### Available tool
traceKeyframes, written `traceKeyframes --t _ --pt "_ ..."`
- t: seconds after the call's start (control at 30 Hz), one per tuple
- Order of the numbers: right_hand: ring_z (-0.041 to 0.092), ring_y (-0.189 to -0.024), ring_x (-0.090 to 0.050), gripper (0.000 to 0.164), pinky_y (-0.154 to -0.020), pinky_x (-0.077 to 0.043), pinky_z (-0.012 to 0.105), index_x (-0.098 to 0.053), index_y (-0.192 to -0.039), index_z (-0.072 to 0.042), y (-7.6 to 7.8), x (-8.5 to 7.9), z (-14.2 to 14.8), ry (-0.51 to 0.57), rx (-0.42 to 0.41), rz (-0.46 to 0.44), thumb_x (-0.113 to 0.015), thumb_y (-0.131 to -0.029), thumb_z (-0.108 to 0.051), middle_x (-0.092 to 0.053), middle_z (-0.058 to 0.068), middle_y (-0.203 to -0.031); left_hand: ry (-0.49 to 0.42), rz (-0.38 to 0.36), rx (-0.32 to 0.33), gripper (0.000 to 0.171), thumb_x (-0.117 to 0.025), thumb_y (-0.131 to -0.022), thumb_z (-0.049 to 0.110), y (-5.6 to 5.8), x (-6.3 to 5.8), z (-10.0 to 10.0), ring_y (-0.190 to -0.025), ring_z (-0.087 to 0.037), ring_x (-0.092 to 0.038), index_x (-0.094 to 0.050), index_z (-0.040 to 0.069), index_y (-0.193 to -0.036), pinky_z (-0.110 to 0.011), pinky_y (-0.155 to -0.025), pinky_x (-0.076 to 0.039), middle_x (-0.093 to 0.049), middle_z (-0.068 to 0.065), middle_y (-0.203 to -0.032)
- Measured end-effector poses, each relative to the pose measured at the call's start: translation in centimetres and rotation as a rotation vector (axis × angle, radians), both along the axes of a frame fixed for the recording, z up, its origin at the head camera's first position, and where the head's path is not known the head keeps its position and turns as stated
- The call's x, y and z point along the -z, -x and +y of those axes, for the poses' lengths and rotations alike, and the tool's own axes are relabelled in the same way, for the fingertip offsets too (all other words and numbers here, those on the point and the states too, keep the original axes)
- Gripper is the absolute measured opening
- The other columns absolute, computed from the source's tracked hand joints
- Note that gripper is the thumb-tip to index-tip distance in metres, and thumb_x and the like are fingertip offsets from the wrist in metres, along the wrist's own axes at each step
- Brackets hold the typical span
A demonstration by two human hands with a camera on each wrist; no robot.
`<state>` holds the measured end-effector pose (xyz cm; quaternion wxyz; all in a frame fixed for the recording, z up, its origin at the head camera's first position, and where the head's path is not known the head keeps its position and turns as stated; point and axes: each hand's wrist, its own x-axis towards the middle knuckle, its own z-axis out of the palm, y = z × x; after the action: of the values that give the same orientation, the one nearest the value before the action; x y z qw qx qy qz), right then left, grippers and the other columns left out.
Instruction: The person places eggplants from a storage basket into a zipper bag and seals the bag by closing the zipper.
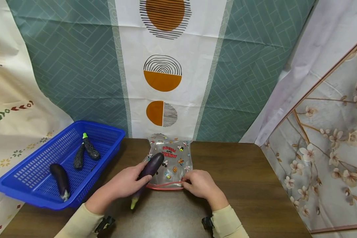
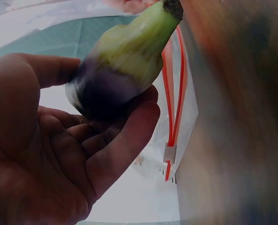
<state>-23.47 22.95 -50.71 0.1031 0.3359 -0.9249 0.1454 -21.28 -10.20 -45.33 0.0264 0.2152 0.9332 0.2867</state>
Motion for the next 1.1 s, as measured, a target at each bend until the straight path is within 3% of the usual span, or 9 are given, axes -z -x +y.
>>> traceKeyframes --t 0.27,0.73,0.97,1.1 --pt "0.004 -0.074 -0.066 0.012 -0.063 -0.056 0.030 -0.080 -0.086 -0.028 0.2 0.0 0.0 0.000 -0.024 0.004 -0.086 -0.095 -0.024 -0.071 -0.019 -0.083 0.008 -0.009 0.076 0.043 -0.069 -0.109 0.044 -0.1 0.7 0.5 -0.087 -0.017 -0.066 -0.065 0.013 -0.139 -0.047 -0.079 -0.057 -0.068 0.002 -0.097" --pt "0.005 -0.074 -0.066 0.011 -0.062 -0.056 0.032 -0.081 -0.086 -0.028 0.2 0.0 -0.2 0.005 -0.015 0.003 -0.086 -0.095 -0.023 -0.071 -0.019 -0.082 0.057 0.043 0.159 0.049 -0.069 -0.107 0.045 -0.5 1.3 1.3 -0.087 -0.015 -0.067 -0.064 0.009 -0.140 -0.044 -0.077 -0.059 -0.072 0.000 -0.102" --pt "0.007 -0.074 -0.067 0.011 -0.063 -0.056 0.033 -0.079 -0.087 -0.028 0.3 0.2 -0.2 -0.004 -0.018 0.003 -0.084 -0.096 -0.024 -0.070 -0.018 -0.082 0.059 0.060 0.224 0.033 -0.070 -0.106 0.042 -0.5 1.6 1.6 -0.078 -0.010 -0.062 -0.067 0.018 -0.127 -0.038 -0.068 -0.054 -0.066 0.010 -0.089" --pt "0.006 -0.072 -0.064 0.016 -0.062 -0.054 0.032 -0.075 -0.084 -0.028 0.2 0.2 -0.2 -0.003 -0.012 -0.002 -0.085 -0.096 -0.024 -0.067 -0.019 -0.079 0.054 0.041 0.248 0.036 -0.071 -0.105 0.043 -0.6 1.9 1.7 -0.077 -0.007 -0.062 -0.067 0.018 -0.131 -0.035 -0.067 -0.053 -0.067 0.012 -0.091"
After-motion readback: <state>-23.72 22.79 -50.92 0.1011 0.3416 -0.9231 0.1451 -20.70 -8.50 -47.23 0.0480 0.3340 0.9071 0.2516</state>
